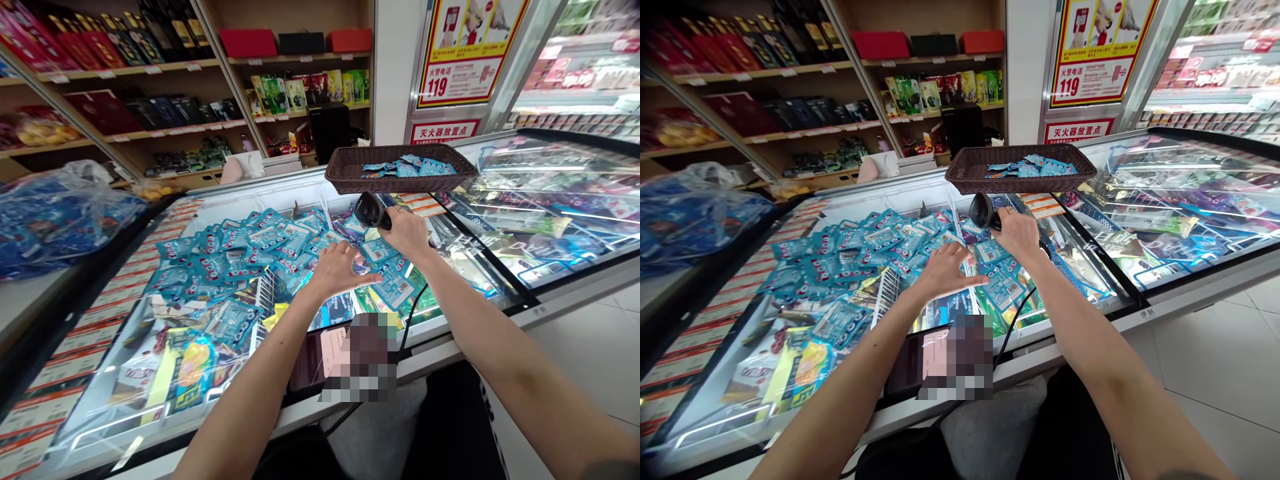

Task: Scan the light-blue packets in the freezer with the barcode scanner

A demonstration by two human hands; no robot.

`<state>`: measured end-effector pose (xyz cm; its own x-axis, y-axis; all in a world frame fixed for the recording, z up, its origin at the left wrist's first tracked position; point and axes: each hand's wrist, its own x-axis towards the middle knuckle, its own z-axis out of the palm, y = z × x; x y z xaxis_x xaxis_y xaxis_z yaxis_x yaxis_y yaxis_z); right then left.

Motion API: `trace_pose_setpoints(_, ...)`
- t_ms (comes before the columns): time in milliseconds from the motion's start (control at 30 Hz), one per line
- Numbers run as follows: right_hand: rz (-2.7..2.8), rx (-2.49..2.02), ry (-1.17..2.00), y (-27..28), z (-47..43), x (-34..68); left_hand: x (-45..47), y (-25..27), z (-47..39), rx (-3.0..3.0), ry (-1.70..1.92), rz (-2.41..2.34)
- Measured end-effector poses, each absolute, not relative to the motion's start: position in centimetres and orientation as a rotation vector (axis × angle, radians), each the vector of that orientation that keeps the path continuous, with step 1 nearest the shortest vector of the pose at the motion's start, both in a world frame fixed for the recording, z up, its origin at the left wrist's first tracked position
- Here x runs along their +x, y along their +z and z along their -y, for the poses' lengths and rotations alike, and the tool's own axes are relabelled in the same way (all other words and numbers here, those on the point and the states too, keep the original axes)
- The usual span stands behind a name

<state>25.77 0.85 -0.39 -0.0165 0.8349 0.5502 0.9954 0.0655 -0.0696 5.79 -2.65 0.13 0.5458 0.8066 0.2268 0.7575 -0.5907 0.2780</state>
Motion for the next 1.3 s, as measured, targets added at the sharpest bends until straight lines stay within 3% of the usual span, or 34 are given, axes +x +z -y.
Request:
trace_pose_setpoints(267, 1.892, -1.844, -0.469, -0.1, -0.7, 25.6, 5.4, 0.0, 1.9, 2.601, 0.323, -1.116)
trace_pose_setpoints(433, 1.907, -1.928, -0.431, 0.5, -0.4, 25.4, 3.2, 1.1, 1.2, 2.241, 0.354, -1.114)
trace_pose_setpoints(633, 1.906, -1.939, -0.425, 0.6, -0.2, 25.4, -0.1, 2.5, 0.6, 1.773, 0.513, -1.033)
trace_pose_setpoints(933, 1.879, -1.874, -0.472, 0.3, -0.2, 25.4, -2.6, 0.4, -1.6, 1.452, 1.176, -1.252)
trace_pose_setpoints(1300, 2.172, -1.554, -0.418, 0.2, 0.5, 23.8, -2.6, -1.1, -2.2, 1.378, 1.274, -1.242)
